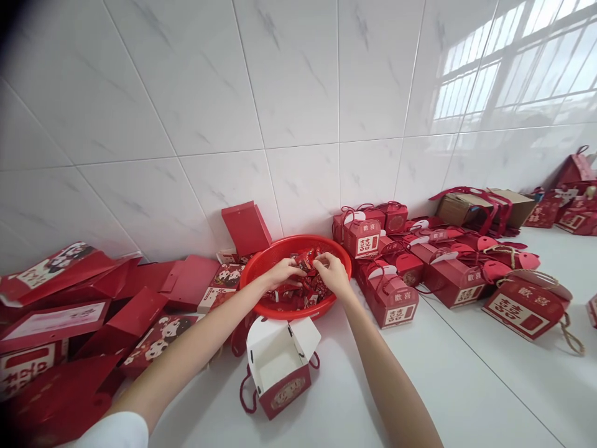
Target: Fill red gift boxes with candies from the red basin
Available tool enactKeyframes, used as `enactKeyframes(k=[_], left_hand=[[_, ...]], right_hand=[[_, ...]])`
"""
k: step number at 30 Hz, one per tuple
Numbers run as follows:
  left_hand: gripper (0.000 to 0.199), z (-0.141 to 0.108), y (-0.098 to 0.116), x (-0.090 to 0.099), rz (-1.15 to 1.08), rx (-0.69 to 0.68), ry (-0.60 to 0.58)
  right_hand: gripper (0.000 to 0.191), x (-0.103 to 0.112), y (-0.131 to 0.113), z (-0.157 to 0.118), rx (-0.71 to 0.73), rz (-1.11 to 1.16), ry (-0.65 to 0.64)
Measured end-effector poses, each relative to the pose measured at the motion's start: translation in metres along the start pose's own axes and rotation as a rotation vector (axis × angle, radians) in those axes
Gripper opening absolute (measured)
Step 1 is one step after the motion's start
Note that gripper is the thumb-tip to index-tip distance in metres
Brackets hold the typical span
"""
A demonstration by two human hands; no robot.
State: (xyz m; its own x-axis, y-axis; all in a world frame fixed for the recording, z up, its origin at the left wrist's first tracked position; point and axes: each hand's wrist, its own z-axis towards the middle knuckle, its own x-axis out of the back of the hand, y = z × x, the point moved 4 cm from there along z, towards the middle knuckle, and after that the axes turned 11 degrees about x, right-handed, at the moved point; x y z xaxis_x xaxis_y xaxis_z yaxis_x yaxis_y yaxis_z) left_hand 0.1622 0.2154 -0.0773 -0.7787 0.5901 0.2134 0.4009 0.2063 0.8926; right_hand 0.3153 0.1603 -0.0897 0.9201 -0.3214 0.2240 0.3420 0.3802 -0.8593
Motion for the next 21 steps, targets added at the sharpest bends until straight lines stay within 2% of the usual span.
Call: enactKeyframes(k=[5,8,10,15,18,21], left_hand=[[0.019,-0.006,0.003,-0.001,-0.051,-0.041,-0.061],[0.02,-0.008,0.004,-0.005,0.009,-0.074,-0.105],[0.018,-0.007,0.006,-0.005,0.136,-0.126,-0.056],[0.009,0.0,0.008,0.003,0.404,-0.247,0.199],[0.011,0.001,0.005,0.008,0.476,-0.256,0.264],[0.012,-0.001,0.006,0.006,0.563,-0.29,0.253]], right_hand=[[0.03,-0.001,-0.006,-0.003,0.013,0.077,-0.079],[0.033,-0.003,-0.007,-0.004,0.044,0.127,-0.133],[0.032,-0.002,-0.006,-0.004,0.052,0.123,-0.118],[0.034,0.003,0.001,-0.003,-0.051,0.174,0.058],[0.037,0.003,-0.001,-0.004,-0.117,0.29,0.091],[0.039,0.006,-0.007,-0.005,-0.137,0.364,0.13]])
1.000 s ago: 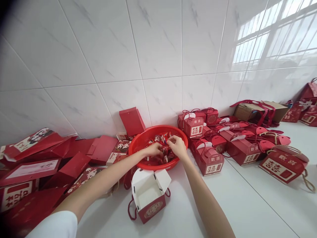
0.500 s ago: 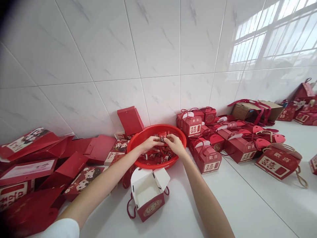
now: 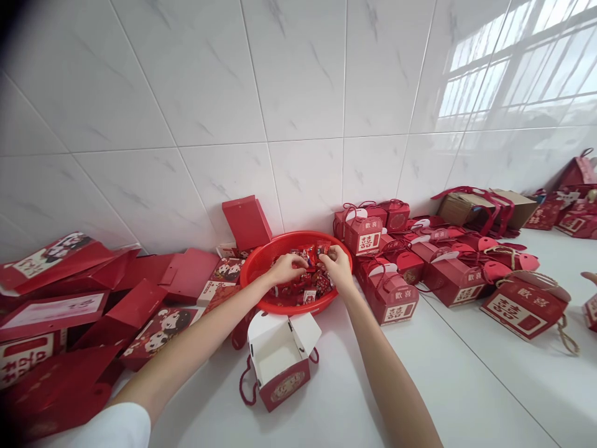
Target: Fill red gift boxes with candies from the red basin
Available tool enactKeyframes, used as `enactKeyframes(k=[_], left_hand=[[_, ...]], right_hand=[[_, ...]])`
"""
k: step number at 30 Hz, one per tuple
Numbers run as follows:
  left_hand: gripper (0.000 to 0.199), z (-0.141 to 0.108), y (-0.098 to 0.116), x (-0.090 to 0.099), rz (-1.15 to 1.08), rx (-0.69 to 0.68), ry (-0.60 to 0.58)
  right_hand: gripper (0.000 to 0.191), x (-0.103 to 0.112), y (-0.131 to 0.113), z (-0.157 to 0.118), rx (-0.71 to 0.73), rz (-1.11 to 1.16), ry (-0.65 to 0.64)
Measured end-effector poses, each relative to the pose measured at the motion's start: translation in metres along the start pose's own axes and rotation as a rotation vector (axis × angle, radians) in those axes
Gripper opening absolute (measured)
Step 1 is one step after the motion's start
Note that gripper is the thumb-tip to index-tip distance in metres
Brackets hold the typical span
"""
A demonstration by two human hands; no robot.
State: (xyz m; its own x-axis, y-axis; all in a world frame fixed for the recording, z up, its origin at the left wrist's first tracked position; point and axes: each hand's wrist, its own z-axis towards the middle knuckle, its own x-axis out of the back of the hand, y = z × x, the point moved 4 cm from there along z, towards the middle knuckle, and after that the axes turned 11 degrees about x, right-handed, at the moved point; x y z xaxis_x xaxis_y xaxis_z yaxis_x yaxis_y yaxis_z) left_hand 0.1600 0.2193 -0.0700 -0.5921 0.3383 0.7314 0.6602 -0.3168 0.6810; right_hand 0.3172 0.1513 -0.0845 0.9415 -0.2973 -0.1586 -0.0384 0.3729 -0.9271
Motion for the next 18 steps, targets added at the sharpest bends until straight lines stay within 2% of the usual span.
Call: enactKeyframes(k=[3,6,8,10,14,18], left_hand=[[0.018,-0.001,0.01,-0.009,0.062,-0.093,-0.09],[0.052,0.001,0.02,-0.03,0.236,-0.177,-0.265],[0.072,0.005,0.021,-0.044,0.381,-0.165,-0.347],[0.078,0.009,0.021,-0.054,0.451,-0.134,-0.38],[0.064,0.016,0.021,-0.058,0.424,-0.132,-0.396],[0.019,0.021,0.012,-0.041,0.334,-0.12,-0.363]], right_hand=[[0.039,0.002,-0.006,-0.001,-0.002,0.06,0.047],[0.039,0.003,-0.008,-0.001,-0.018,0.115,0.088],[0.038,0.003,-0.007,0.0,-0.043,0.14,0.101],[0.038,0.004,-0.006,0.0,-0.062,0.163,0.115],[0.037,0.004,-0.007,0.001,-0.054,0.232,0.159],[0.035,0.003,-0.008,0.0,-0.059,0.268,0.179]])
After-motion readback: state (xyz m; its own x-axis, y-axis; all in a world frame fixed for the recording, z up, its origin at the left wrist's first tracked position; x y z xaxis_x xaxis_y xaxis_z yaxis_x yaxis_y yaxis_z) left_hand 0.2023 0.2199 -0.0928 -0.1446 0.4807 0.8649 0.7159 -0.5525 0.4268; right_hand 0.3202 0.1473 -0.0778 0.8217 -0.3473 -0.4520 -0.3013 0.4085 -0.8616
